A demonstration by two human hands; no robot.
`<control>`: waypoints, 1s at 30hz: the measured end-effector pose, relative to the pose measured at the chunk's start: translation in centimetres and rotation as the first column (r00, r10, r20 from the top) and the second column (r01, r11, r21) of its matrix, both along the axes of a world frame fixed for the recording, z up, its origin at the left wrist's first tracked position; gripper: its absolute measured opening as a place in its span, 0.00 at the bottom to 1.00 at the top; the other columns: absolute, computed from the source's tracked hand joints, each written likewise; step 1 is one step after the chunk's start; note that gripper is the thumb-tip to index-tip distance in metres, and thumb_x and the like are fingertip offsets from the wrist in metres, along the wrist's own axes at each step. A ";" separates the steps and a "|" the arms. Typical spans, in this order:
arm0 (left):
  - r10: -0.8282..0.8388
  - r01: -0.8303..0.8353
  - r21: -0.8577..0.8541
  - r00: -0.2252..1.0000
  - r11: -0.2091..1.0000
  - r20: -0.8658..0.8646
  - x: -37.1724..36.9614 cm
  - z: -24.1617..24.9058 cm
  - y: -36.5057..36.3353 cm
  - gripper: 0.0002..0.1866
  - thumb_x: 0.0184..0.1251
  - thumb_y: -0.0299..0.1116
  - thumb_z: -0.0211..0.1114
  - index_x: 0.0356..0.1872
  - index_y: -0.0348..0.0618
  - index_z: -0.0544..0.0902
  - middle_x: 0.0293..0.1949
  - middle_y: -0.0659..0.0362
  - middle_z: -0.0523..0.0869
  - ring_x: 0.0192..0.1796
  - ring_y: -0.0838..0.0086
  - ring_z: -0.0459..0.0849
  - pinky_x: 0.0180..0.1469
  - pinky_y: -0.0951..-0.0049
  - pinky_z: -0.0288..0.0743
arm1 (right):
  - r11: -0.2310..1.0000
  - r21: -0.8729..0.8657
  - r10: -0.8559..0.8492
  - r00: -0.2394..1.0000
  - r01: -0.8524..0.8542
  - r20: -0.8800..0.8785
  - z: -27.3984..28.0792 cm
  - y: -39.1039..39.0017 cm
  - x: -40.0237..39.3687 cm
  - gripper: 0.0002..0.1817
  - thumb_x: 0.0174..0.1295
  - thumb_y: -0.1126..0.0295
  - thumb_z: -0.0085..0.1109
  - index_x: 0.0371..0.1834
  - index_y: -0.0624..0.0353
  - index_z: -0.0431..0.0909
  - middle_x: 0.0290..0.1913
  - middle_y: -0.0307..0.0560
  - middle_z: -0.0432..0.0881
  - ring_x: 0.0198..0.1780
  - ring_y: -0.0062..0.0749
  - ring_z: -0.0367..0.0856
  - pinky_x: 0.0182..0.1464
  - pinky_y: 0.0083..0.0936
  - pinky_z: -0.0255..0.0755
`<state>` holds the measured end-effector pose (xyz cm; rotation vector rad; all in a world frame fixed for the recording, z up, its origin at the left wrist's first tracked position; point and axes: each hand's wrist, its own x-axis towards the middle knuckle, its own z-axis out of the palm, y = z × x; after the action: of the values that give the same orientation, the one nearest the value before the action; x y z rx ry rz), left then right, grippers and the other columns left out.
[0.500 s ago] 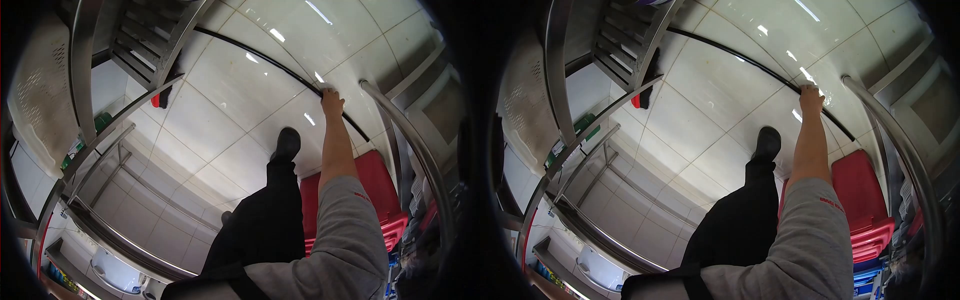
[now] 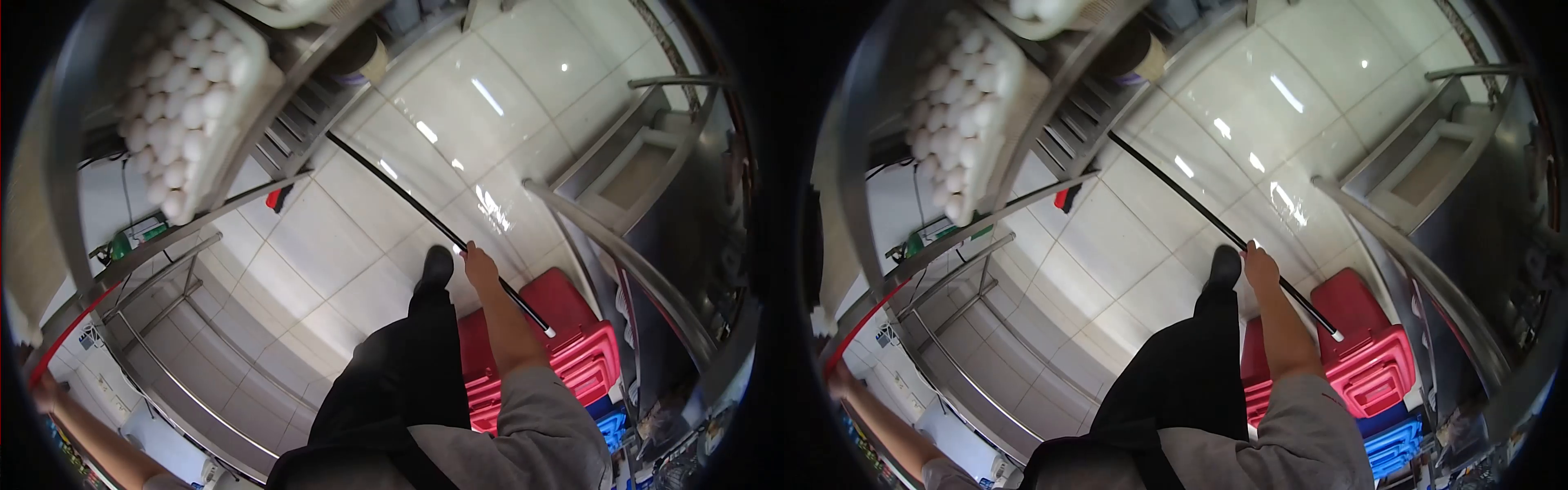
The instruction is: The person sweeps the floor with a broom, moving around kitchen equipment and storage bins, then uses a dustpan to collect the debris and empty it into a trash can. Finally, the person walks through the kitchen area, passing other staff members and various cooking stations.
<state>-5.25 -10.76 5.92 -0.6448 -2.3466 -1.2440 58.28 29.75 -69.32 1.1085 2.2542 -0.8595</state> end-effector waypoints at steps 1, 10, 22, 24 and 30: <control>0.001 -0.030 0.277 0.994 0.960 0.105 0.9 -0.9 1.1 0.36 0.61 0.44 0.60 0.65 0.27 0.66 0.68 0.43 0.66 0.70 0.44 0.61 0.74 0.41 0.46 | 1.000 0.030 0.005 1.000 -0.004 -0.028 0.1 0.3 -0.2 0.16 0.69 0.54 0.49 0.46 0.56 0.68 0.33 0.54 0.81 0.34 0.51 0.84 0.34 0.44 0.78; -0.048 -0.029 0.490 0.989 0.871 0.143 1.5 -2.7 5.6 0.29 0.61 0.37 0.57 0.60 0.26 0.71 0.65 0.39 0.69 0.69 0.44 0.62 0.72 0.36 0.46 | 0.999 0.015 -0.040 0.992 0.039 0.118 -2.6 2.2 -4.1 0.20 0.70 0.53 0.46 0.55 0.56 0.69 0.42 0.59 0.82 0.45 0.55 0.83 0.44 0.48 0.76; -0.574 0.180 -0.753 0.762 0.633 -0.300 -4.8 0.2 -1.3 0.30 0.47 0.35 0.79 0.51 0.30 0.81 0.50 0.49 0.85 0.52 0.65 0.82 0.56 0.71 0.74 | 0.994 -0.020 -0.104 0.975 0.110 0.198 1.1 6.6 -1.9 0.20 0.69 0.48 0.45 0.54 0.48 0.71 0.43 0.48 0.83 0.50 0.45 0.81 0.50 0.42 0.74; -0.655 0.037 -0.871 0.674 0.491 -0.341 -3.8 -0.3 0.4 0.26 0.54 0.37 0.73 0.51 0.29 0.80 0.53 0.47 0.83 0.56 0.61 0.80 0.62 0.63 0.71 | 0.993 -0.007 -0.112 0.982 0.115 0.152 0.4 7.5 -1.3 0.19 0.69 0.49 0.46 0.53 0.48 0.72 0.44 0.48 0.83 0.51 0.46 0.81 0.50 0.43 0.73; -0.024 -0.017 0.414 0.995 0.910 0.093 9.5 -7.6 14.1 0.22 0.58 0.69 0.56 0.23 0.65 0.76 0.18 0.67 0.76 0.21 0.70 0.78 0.24 0.62 0.71 | 0.985 0.062 -0.170 0.979 0.164 0.116 -1.6 12.1 -1.0 0.18 0.70 0.51 0.44 0.53 0.50 0.69 0.48 0.53 0.81 0.54 0.48 0.79 0.51 0.48 0.71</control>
<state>4.26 3.38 -1.69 -0.4535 -2.0496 -1.7407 57.28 41.88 -70.95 1.3526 2.1187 -0.7792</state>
